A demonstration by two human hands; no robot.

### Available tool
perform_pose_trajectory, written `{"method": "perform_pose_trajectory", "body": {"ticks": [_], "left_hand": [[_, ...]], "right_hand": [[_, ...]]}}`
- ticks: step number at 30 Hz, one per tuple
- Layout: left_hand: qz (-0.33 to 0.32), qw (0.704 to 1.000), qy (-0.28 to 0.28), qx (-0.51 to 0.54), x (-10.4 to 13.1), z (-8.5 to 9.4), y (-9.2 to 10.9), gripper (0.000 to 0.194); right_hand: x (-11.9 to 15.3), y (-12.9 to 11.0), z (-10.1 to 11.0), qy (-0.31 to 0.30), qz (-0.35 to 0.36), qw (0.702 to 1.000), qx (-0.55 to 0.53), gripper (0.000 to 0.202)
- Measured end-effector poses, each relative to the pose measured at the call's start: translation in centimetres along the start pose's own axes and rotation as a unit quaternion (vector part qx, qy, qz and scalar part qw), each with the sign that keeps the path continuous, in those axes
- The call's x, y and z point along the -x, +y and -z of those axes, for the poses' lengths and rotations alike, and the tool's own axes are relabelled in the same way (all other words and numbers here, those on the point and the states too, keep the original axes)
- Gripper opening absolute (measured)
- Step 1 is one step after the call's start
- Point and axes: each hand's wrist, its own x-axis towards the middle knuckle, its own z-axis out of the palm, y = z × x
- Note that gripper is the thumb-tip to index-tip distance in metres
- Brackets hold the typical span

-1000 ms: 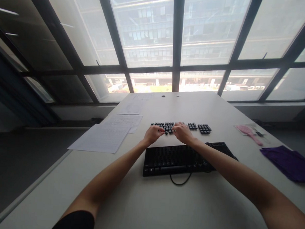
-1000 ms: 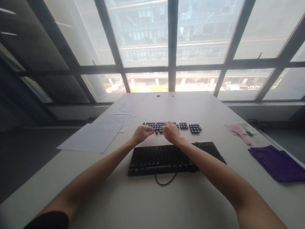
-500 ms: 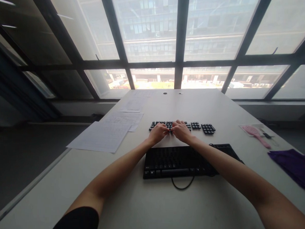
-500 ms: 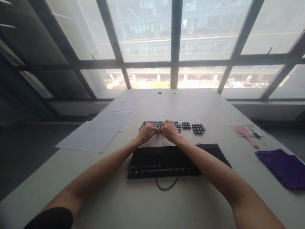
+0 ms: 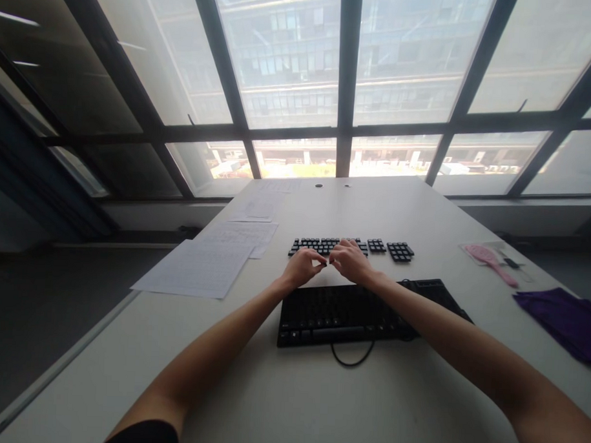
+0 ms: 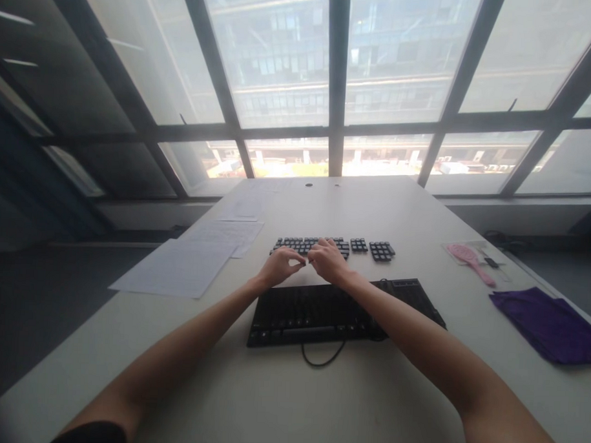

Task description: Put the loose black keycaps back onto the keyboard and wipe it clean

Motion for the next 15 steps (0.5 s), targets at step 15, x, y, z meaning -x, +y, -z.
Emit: {"method": "perform_pose_trajectory", "body": {"ticks": [15], "left_hand": [[-0.014,0.989,-0.059,0.136,8.4,1.8,9.1,0.012]], "right_hand": [[12.1,-4.9,4.3,0.089,-0.042,0.969,-0.226,0.010]]}}
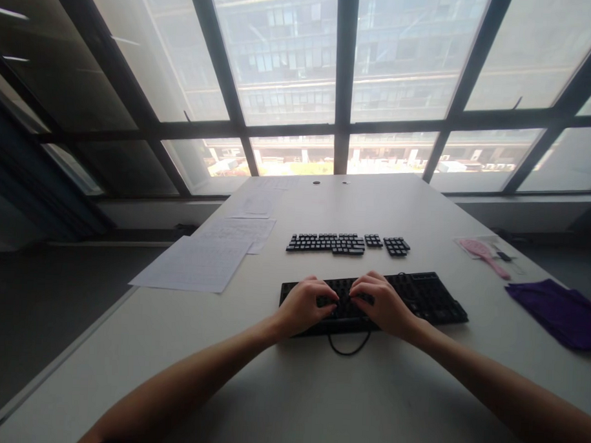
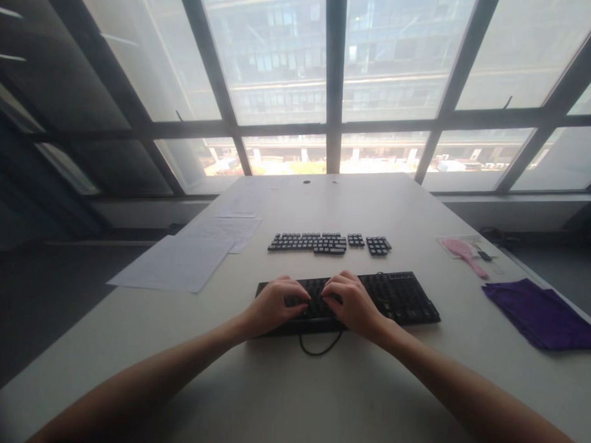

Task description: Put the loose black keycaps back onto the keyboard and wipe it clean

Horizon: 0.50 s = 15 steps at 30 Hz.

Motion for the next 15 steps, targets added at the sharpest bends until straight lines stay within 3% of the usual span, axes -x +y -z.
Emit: {"method": "perform_pose_trajectory", "body": {"ticks": [6,15], "left_hand": [[-0.010,1.000,-0.007,0.021,0.3,-1.4,0.0,0.014],[-0.023,0.999,-0.011,0.018,0.6,-2.0,-0.3,0.015]], "right_hand": [[1.9,0.0,-0.2,-0.005,-0.013,0.999,-0.029,0.011],[1.7,-0.5,-0.8,-0.021,-0.001,0.999,-0.042,0.010]]}}
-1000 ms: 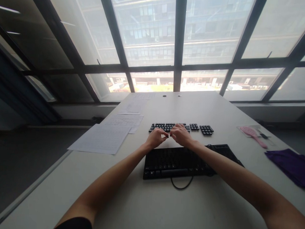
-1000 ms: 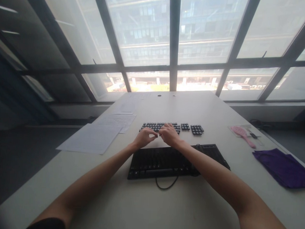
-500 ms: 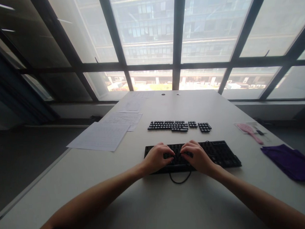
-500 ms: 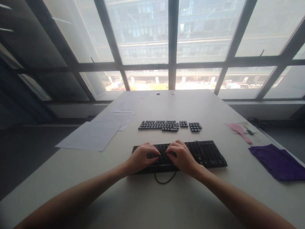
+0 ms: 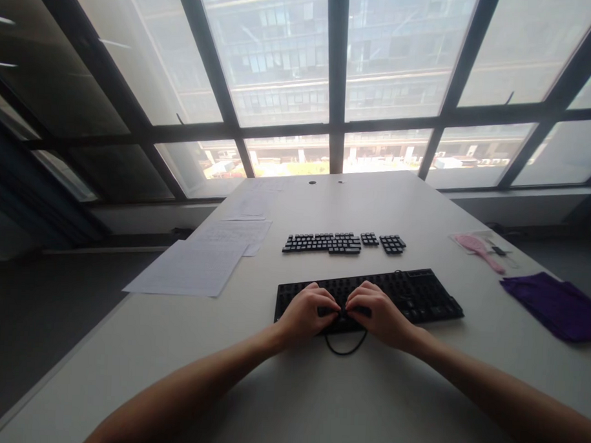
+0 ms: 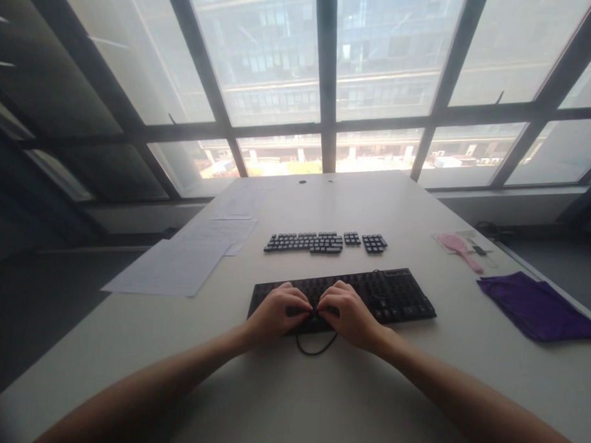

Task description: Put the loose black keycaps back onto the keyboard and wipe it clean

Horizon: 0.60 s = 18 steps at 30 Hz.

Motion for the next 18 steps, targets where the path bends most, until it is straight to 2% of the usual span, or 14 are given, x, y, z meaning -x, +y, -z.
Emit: {"method": "perform_pose_trajectory", "body": {"ticks": [18], "left_hand": [[-0.038,0.997,-0.005,-0.063,0.4,-0.3,0.4,0.017]], "right_hand": [[-0.2,-0.9,0.5,-0.057,0.043,0.992,0.100,0.017]]}}
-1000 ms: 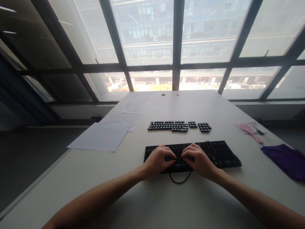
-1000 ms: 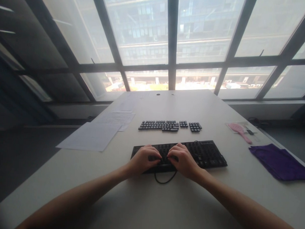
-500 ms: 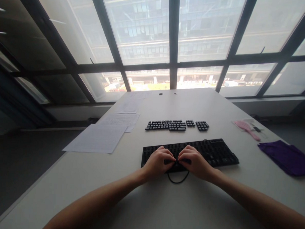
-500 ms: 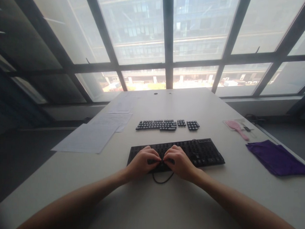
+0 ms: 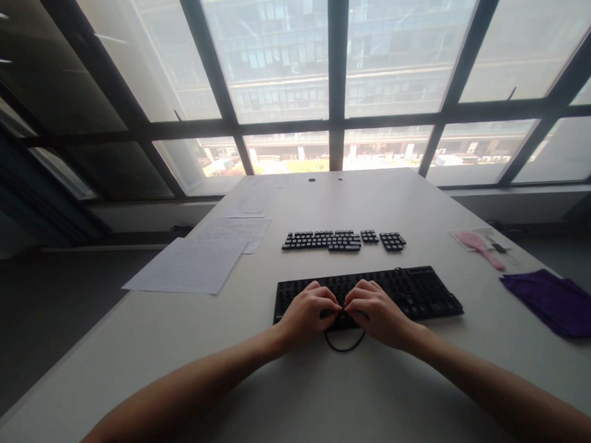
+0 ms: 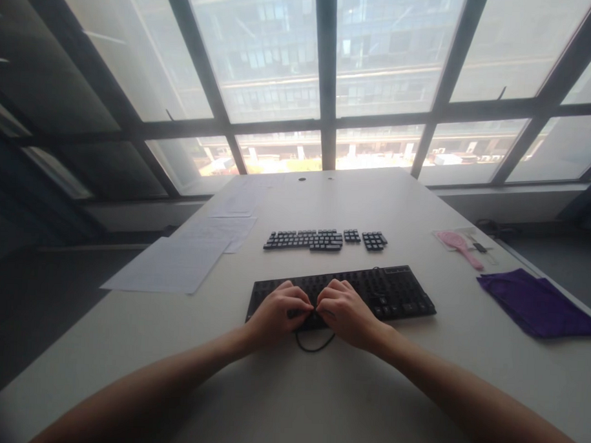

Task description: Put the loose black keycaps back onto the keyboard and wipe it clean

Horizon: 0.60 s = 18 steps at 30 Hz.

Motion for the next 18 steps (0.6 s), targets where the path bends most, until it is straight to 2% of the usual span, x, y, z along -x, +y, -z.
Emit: {"method": "perform_pose_trajectory", "body": {"ticks": [9,18], "left_hand": [[-0.037,0.998,-0.015,-0.057,0.3,0.5,1.3,0.018],[-0.058,0.995,-0.025,-0.082,0.5,0.5,1.5,0.020]], "right_hand": [[0.3,-0.7,0.1,-0.002,-0.023,1.000,0.012,0.010],[0.4,-1.1,0.2,-0.015,-0.038,0.999,0.026,0.015]]}}
